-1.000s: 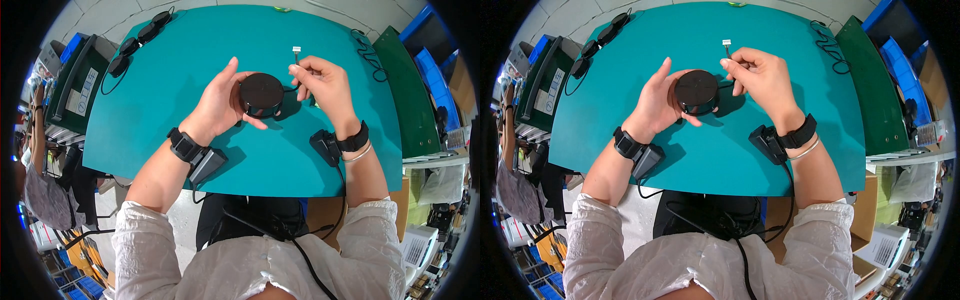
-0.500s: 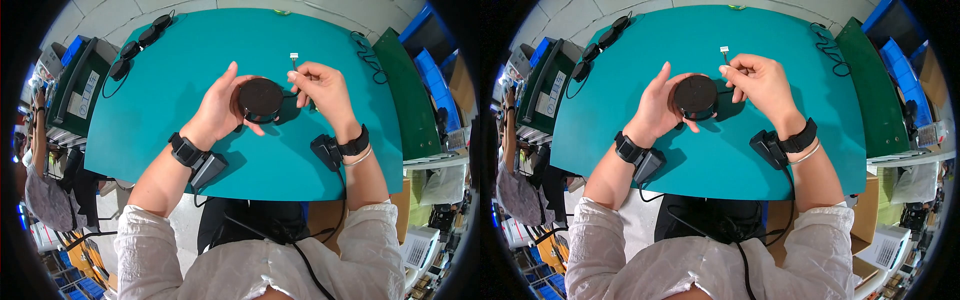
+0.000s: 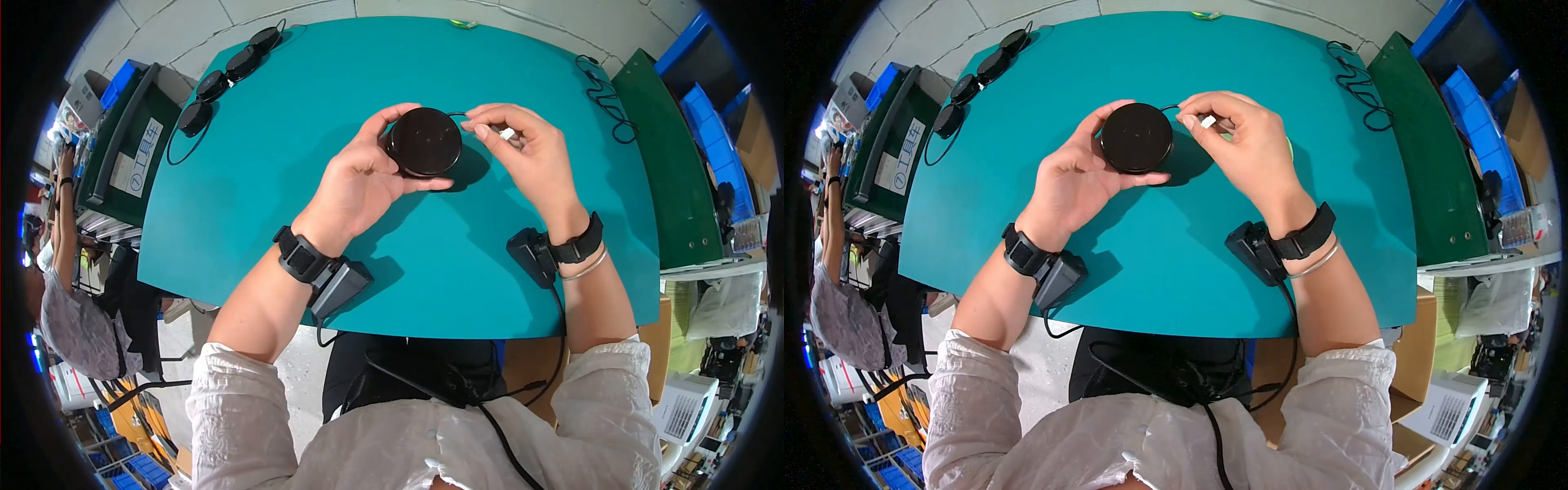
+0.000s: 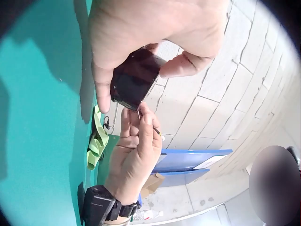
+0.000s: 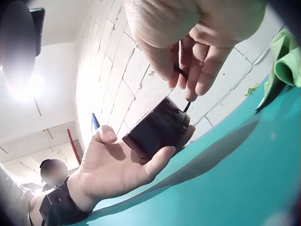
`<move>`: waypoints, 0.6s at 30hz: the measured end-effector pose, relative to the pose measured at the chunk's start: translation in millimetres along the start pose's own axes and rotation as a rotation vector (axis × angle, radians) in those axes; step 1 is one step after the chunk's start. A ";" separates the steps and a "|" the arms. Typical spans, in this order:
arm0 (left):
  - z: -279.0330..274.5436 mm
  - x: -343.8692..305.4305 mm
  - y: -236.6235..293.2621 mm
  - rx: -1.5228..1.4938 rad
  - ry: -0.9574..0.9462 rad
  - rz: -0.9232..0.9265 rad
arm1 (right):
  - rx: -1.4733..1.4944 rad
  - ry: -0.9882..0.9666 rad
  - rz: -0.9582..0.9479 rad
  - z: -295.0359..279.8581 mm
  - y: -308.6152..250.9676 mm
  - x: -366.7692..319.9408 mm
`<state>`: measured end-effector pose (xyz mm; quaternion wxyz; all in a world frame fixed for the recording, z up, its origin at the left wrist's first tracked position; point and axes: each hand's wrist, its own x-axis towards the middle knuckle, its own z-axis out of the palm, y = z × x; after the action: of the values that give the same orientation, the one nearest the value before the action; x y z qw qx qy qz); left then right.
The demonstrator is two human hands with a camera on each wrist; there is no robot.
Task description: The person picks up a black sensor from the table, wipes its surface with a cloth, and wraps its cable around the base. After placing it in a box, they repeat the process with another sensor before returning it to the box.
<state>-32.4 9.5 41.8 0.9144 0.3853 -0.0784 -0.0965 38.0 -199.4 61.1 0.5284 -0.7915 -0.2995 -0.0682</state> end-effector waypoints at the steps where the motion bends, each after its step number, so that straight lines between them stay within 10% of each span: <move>1: 0.5 -0.2 0.0 0.036 0.004 0.018 | 0.000 0.001 0.001 0.2 -0.7 0.3; 18: -2.8 1.6 -2.0 -0.009 0.045 0.112 | -0.099 -0.189 -0.166 0.1 -8.2 -5.2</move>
<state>-30.4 9.7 38.5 0.9216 0.3783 -0.0788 -0.0371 29.3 -199.3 65.3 0.4508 -0.7920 -0.4085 -0.0514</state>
